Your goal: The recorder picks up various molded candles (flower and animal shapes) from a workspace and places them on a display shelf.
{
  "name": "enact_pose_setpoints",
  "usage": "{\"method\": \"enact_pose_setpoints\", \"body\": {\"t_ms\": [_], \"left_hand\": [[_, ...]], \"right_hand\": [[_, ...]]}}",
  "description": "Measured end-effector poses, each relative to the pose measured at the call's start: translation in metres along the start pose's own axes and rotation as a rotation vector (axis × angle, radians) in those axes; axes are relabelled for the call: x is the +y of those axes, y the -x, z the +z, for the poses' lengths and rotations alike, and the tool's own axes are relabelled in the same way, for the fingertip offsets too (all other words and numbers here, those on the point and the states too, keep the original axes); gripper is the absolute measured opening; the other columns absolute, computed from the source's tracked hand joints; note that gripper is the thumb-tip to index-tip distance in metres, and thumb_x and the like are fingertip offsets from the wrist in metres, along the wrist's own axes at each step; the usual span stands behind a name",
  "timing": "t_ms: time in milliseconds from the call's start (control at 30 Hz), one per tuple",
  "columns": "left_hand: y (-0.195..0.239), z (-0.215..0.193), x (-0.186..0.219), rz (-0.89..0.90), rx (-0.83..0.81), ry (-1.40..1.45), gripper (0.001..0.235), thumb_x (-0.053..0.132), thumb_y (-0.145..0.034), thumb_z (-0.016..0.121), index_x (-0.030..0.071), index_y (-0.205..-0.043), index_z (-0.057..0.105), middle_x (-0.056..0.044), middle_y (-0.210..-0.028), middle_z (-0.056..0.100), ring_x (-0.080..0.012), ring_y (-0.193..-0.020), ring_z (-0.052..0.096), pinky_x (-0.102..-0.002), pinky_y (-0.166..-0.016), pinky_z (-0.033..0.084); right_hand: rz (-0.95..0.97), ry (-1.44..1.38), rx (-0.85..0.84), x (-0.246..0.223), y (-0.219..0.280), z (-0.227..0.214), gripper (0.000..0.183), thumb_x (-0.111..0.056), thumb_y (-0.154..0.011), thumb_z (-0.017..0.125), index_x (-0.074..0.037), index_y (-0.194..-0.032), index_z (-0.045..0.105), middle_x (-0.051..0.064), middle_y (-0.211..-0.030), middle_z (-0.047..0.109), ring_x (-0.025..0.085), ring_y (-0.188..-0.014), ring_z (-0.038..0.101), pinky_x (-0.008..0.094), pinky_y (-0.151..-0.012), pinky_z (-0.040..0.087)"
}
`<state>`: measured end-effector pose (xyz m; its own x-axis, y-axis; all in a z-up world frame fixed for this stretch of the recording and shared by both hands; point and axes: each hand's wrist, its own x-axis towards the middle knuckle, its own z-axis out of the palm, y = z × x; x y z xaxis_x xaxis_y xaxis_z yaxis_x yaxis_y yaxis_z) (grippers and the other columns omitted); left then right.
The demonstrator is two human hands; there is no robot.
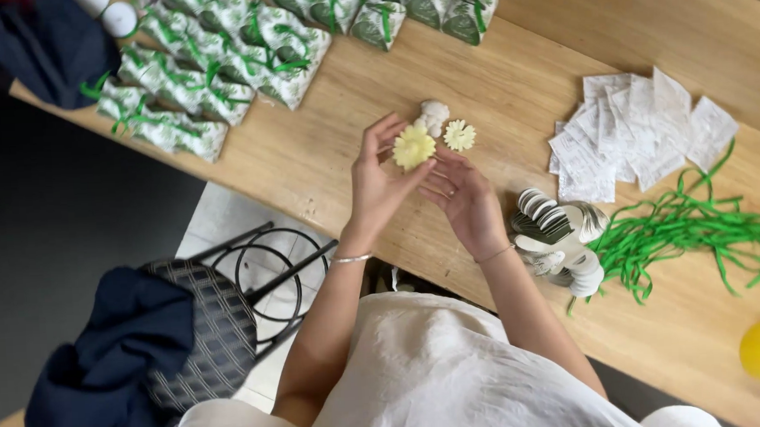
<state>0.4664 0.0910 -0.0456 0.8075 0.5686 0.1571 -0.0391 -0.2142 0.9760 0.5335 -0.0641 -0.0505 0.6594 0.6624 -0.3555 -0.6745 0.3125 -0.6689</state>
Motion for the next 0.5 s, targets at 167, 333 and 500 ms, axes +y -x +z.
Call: {"method": "enact_pose_setpoints", "body": {"t_ms": [167, 333, 500], "left_hand": [[0.035, 0.011, 0.029, 0.048, 0.157, -0.077, 0.081, 0.01, -0.078, 0.09, 0.005, -0.147, 0.047, -0.015, -0.139, 0.064, -0.0262, -0.128, 0.065, -0.037, -0.104, 0.056], [0.072, 0.002, 0.056, 0.031, 0.304, -0.207, 0.08, 0.008, -0.08, 0.09, 0.006, -0.148, 0.049, -0.015, -0.142, 0.059, -0.0283, -0.13, 0.064, -0.038, -0.108, 0.057], [0.1, -0.021, 0.096, 0.11, 0.405, -0.24, 0.093, 0.015, -0.072, 0.097, 0.009, -0.15, 0.046, -0.015, -0.147, 0.052, -0.0298, -0.13, 0.058, -0.039, -0.109, 0.053]], "right_hand": [[0.055, -0.281, -0.226, 0.008, 0.008, -0.004, 0.047, -0.029, -0.111, 0.043, -0.004, -0.15, 0.052, 0.009, -0.137, 0.062, 0.023, -0.128, 0.057, 0.046, -0.115, 0.044], [0.161, -0.308, -0.368, 0.001, 0.028, 0.02, 0.049, -0.034, -0.114, 0.041, 0.0, -0.148, 0.049, 0.013, -0.148, 0.057, 0.027, -0.138, 0.054, 0.05, -0.125, 0.04], [0.286, -0.246, -0.421, -0.009, 0.045, 0.054, 0.057, -0.036, -0.11, 0.038, 0.001, -0.154, 0.041, 0.016, -0.155, 0.05, 0.03, -0.144, 0.049, 0.051, -0.127, 0.035]]}}
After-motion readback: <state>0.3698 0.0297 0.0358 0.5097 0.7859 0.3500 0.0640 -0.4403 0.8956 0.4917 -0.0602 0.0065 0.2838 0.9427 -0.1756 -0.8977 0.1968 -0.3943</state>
